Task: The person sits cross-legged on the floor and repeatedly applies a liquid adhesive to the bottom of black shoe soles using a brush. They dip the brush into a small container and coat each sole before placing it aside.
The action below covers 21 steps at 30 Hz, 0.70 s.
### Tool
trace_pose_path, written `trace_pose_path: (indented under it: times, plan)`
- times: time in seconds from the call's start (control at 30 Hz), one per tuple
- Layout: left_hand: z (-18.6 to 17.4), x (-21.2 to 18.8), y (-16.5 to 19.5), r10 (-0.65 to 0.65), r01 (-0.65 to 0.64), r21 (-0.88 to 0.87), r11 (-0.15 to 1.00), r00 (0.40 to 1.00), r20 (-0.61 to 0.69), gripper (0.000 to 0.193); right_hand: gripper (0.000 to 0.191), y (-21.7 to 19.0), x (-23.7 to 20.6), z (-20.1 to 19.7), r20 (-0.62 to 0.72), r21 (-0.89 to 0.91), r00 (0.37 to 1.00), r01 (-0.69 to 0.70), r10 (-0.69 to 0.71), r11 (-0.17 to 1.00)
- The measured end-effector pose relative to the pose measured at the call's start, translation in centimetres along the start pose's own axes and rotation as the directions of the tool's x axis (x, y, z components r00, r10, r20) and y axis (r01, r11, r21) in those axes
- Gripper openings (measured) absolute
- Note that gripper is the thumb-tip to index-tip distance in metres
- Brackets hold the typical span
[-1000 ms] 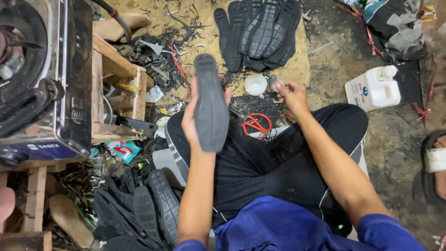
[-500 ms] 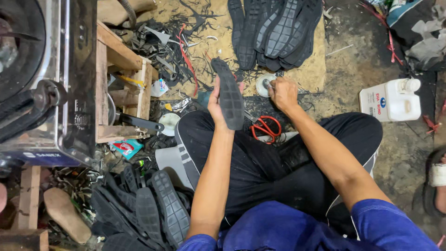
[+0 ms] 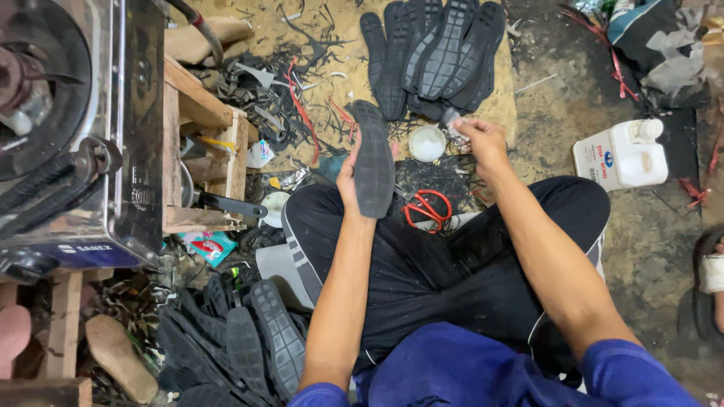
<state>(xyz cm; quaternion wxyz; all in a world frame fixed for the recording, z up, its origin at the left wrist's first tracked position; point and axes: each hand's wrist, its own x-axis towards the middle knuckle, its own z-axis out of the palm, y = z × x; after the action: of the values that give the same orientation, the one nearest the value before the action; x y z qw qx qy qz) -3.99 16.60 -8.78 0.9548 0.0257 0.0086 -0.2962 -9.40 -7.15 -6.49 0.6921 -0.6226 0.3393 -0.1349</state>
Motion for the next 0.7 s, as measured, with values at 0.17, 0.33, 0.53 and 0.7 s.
trace_pose_path:
  times: [0.17, 0.33, 0.53, 0.7]
  plan:
    - [2.6, -2.7, -1.9, -0.068, 0.060, 0.051, 0.997, 0.982, 0.175, 0.058, 0.016, -3.7, -6.0, -2.2, 0.093, 0.111, 0.960, 0.252, -0.263, 0.961]
    - [5.4, -6.1, -5.3, -0.020, 0.019, 0.053, 0.998, 1.000, 0.008, 0.059, 0.019, -4.6, -9.4, -2.7, 0.079, -0.089, 0.873, 0.487, -0.481, 0.869]
    - [7.1, -9.3, -3.9, 0.054, -0.050, 0.074, 0.996, 0.997, -0.053, 0.059, 0.019, -1.7, -4.2, -2.0, 0.098, -0.363, 0.883, 0.462, -0.460, 0.809]
    - [5.6, -9.9, -1.4, 0.014, -0.014, 0.005, 1.000, 0.999, 0.050, 0.060, 0.024, 0.7, -2.1, -0.1, 0.112, -0.536, 0.870, 0.460, -0.481, 0.707]
